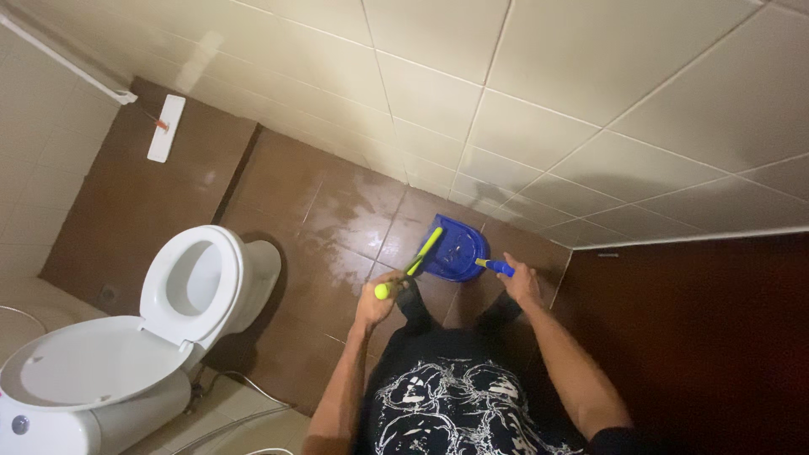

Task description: The person cleans the bathroom floor by sweeping debris into a dustpan using a small hand broom.

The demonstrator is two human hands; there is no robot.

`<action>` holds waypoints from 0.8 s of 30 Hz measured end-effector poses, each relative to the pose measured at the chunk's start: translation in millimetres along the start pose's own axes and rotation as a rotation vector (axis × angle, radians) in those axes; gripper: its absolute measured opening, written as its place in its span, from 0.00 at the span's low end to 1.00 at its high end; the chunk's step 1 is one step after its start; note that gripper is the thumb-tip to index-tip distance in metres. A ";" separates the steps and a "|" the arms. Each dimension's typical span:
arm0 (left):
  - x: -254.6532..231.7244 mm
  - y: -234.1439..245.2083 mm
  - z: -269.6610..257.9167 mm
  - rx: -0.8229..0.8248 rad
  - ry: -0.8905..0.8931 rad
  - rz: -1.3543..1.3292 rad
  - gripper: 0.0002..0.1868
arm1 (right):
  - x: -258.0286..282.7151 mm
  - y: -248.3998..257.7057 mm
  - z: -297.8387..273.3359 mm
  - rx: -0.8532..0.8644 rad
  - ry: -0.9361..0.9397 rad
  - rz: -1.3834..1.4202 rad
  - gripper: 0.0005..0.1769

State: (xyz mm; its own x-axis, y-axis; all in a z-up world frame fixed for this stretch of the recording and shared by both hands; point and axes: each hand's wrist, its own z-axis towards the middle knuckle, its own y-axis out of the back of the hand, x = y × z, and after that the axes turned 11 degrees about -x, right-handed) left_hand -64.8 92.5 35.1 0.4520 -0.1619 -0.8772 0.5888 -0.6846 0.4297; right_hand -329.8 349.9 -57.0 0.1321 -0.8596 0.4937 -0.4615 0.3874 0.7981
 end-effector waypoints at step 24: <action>29.8 17.6 104.6 -0.229 -0.109 0.065 0.16 | 12.8 15.5 49.3 -0.364 0.004 0.198 0.24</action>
State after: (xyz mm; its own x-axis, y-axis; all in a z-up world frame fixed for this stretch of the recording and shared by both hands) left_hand -111.1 1.3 -6.0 0.4259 -0.2846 -0.8588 0.7032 -0.4932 0.5121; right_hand -378.5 328.5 -55.4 0.0760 -0.7557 0.6505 -0.1378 0.6381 0.7575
